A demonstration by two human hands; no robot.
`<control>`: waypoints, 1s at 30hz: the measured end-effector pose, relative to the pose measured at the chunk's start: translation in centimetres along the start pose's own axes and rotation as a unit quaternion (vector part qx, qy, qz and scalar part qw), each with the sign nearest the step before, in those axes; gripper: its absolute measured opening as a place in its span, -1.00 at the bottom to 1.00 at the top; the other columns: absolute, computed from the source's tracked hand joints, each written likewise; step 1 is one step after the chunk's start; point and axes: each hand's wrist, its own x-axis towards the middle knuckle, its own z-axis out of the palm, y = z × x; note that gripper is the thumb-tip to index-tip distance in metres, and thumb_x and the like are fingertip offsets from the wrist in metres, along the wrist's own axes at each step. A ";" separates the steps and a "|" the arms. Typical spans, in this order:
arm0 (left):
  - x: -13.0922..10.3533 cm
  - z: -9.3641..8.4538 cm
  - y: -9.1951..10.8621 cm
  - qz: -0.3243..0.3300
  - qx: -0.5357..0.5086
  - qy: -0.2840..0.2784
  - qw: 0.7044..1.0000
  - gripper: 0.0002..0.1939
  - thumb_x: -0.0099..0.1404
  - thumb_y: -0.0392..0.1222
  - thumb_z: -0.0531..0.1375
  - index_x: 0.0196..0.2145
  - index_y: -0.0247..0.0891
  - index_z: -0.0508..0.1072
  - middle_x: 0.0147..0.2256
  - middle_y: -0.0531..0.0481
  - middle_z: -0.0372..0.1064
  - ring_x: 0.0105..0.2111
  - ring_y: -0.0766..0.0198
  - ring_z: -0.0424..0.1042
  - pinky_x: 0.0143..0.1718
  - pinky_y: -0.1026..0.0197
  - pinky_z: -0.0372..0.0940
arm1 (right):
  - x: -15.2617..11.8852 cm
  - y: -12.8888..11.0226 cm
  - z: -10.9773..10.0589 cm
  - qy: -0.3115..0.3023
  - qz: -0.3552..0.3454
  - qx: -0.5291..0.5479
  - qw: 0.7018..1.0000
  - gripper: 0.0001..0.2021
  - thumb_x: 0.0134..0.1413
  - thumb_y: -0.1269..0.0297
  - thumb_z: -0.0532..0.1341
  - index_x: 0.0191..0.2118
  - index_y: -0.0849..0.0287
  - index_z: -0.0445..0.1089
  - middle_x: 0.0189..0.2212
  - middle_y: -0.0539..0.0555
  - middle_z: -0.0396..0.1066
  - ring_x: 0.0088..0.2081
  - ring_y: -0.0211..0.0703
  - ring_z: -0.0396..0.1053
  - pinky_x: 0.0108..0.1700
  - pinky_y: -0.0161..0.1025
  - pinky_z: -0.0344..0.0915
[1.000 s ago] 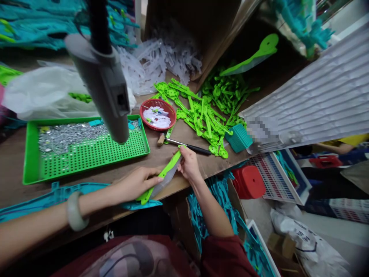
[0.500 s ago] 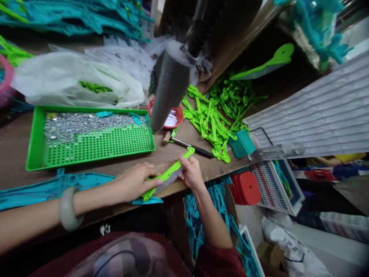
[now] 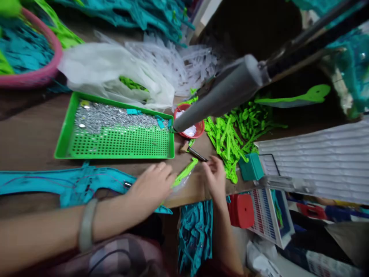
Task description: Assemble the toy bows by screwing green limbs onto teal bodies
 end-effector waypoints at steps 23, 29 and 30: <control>-7.1 3.5 -0.4 0.126 0.123 0.224 0.959 -0.56 0.43 -0.24 0.02 0.16 -0.44 0.44 0.17 -0.24 0.42 0.19 -0.04 0.37 0.34 -0.11 0.05 | 4.5 -10.0 24.0 -0.210 -0.258 0.321 0.887 -0.58 0.09 0.04 0.31 -0.03 -0.01 0.14 -0.62 -0.22 0.19 -0.66 -0.31 0.21 -0.60 -0.28 0.23; -7.2 3.5 -0.4 0.120 0.112 0.236 0.958 -0.56 0.41 -0.25 0.02 0.14 -0.47 0.44 0.15 -0.28 0.43 0.16 -0.06 0.41 0.37 -0.17 0.01 | 4.8 -9.6 24.3 -0.214 -0.245 0.316 0.891 -0.58 0.07 0.02 0.29 -0.06 -0.01 0.12 -0.63 -0.22 0.18 -0.67 -0.31 0.17 -0.61 -0.27 0.22; -7.2 3.5 -0.4 0.119 0.112 0.237 0.958 -0.56 0.40 -0.25 0.03 0.14 -0.48 0.44 0.15 -0.29 0.43 0.16 -0.06 0.41 0.38 -0.17 0.00 | 4.8 -9.5 24.4 -0.216 -0.246 0.313 0.892 -0.58 0.07 0.01 0.29 -0.06 -0.01 0.11 -0.63 -0.22 0.17 -0.67 -0.31 0.17 -0.61 -0.27 0.22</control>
